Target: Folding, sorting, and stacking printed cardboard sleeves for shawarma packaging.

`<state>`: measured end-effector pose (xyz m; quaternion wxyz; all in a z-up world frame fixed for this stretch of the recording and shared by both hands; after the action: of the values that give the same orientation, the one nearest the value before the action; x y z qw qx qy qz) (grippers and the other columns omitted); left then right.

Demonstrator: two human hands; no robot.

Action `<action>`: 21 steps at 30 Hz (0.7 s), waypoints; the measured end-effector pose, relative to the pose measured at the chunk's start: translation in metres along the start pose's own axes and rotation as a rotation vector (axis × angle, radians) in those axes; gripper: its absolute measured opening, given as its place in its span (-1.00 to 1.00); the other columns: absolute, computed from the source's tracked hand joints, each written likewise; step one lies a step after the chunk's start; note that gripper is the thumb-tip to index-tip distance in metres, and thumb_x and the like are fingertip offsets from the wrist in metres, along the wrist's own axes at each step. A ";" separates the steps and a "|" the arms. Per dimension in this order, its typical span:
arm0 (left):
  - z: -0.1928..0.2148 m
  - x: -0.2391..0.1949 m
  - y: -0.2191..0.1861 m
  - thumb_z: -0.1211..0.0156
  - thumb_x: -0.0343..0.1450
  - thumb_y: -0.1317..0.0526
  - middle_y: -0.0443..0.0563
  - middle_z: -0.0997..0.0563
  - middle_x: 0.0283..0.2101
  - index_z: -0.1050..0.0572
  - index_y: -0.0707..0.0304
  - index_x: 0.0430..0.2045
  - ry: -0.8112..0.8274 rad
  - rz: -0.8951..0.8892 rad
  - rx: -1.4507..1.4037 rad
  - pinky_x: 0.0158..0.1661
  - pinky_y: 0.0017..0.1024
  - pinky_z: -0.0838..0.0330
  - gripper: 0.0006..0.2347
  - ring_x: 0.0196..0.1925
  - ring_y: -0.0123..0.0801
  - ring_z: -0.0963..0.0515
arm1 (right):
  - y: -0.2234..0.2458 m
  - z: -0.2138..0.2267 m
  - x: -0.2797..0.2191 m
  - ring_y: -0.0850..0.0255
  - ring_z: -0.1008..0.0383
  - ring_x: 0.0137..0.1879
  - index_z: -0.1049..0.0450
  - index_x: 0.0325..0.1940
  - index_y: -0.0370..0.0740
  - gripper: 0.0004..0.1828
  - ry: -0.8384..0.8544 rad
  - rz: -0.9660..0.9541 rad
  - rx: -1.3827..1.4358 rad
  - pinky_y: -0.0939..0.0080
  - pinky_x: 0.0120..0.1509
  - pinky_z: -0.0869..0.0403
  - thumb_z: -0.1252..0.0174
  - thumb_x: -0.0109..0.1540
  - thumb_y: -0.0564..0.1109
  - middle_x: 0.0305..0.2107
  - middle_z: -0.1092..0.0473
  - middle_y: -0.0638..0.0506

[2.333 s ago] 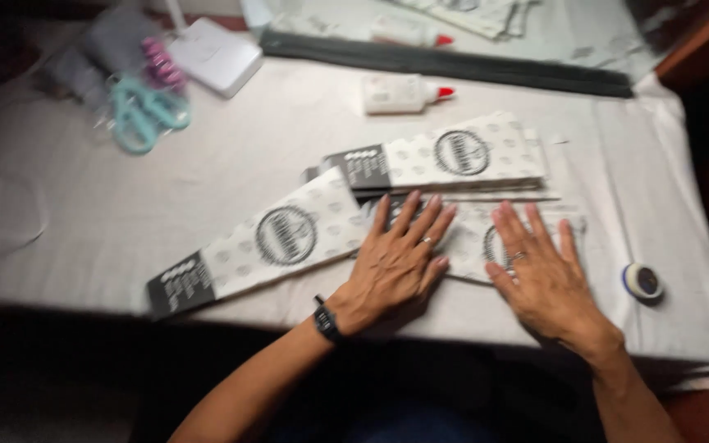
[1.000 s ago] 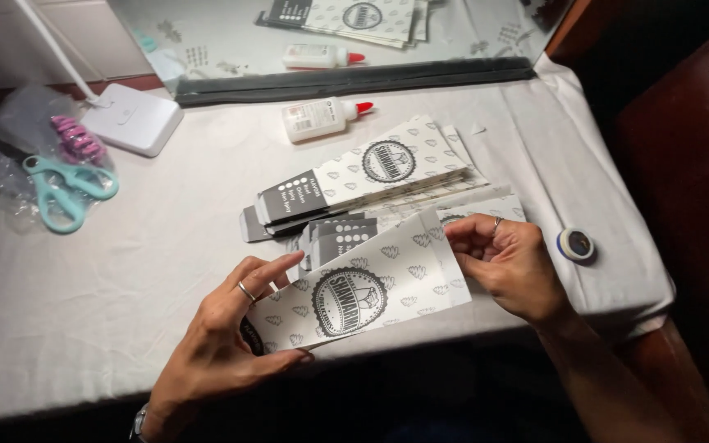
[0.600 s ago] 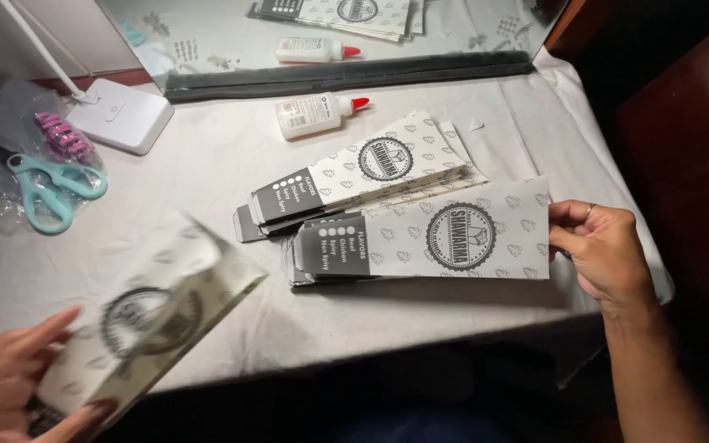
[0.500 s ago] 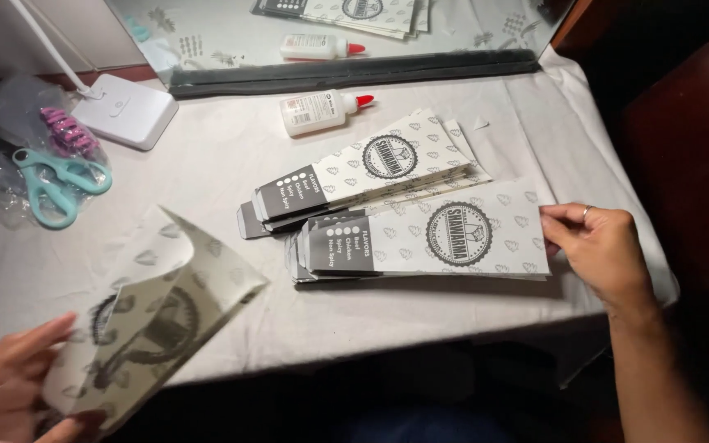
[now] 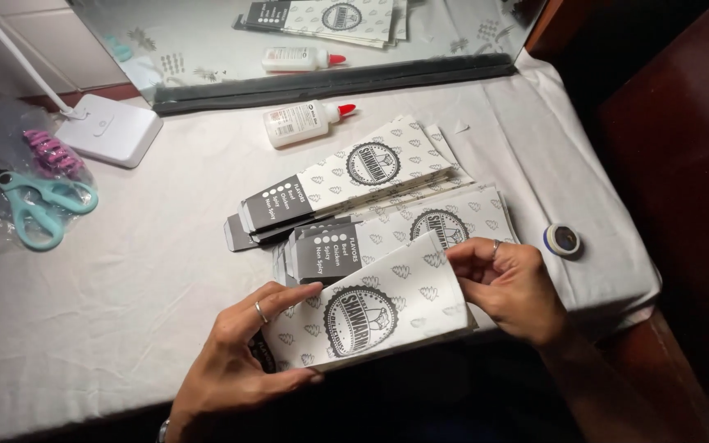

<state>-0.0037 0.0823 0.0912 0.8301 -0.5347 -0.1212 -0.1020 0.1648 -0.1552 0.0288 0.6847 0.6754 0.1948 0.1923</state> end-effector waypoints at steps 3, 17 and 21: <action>-0.002 0.000 0.002 -0.56 0.17 0.00 -0.03 -0.63 -0.17 -0.45 0.19 0.20 0.000 0.020 0.030 -0.30 -0.54 -0.43 -0.32 -0.28 -0.43 -0.55 | -0.004 0.010 0.000 0.23 -0.67 -0.18 -0.57 0.00 -0.52 -0.55 -0.020 -0.074 -0.193 0.38 0.00 -0.68 -0.42 0.03 -0.37 -0.24 -0.65 -0.18; 0.000 -0.008 0.008 -0.55 0.18 0.01 0.06 -0.67 -0.02 -0.44 0.23 0.19 -0.008 0.000 0.014 -0.19 -0.51 -0.51 -0.32 -0.11 -0.36 -0.63 | 0.003 0.002 0.007 0.30 -0.64 -0.04 -0.56 -0.03 -0.37 -0.65 0.069 -0.069 -0.223 0.41 0.21 -0.58 -0.34 0.10 -0.45 -0.18 -0.64 -0.05; 0.003 -0.009 0.007 -0.55 0.18 -0.01 0.03 -0.67 -0.06 -0.45 0.22 0.19 -0.028 0.015 0.010 -0.22 -0.52 -0.49 -0.32 -0.15 -0.39 -0.61 | 0.045 -0.012 0.002 0.20 -0.56 0.13 -0.44 0.19 -0.34 -0.40 0.073 0.185 -0.304 0.32 0.30 -0.58 -0.38 0.07 -0.42 -0.02 -0.52 -0.10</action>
<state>-0.0100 0.0882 0.0833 0.8317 -0.5329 -0.1292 -0.0874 0.1600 -0.1430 0.0737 0.7509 0.5717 0.1250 0.3061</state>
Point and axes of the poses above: each hand's wrist, its own x-axis towards the middle knuckle, its own z-axis out of the back of the hand, y = z × x, the point moved 10 cm from there along x, towards the middle knuckle
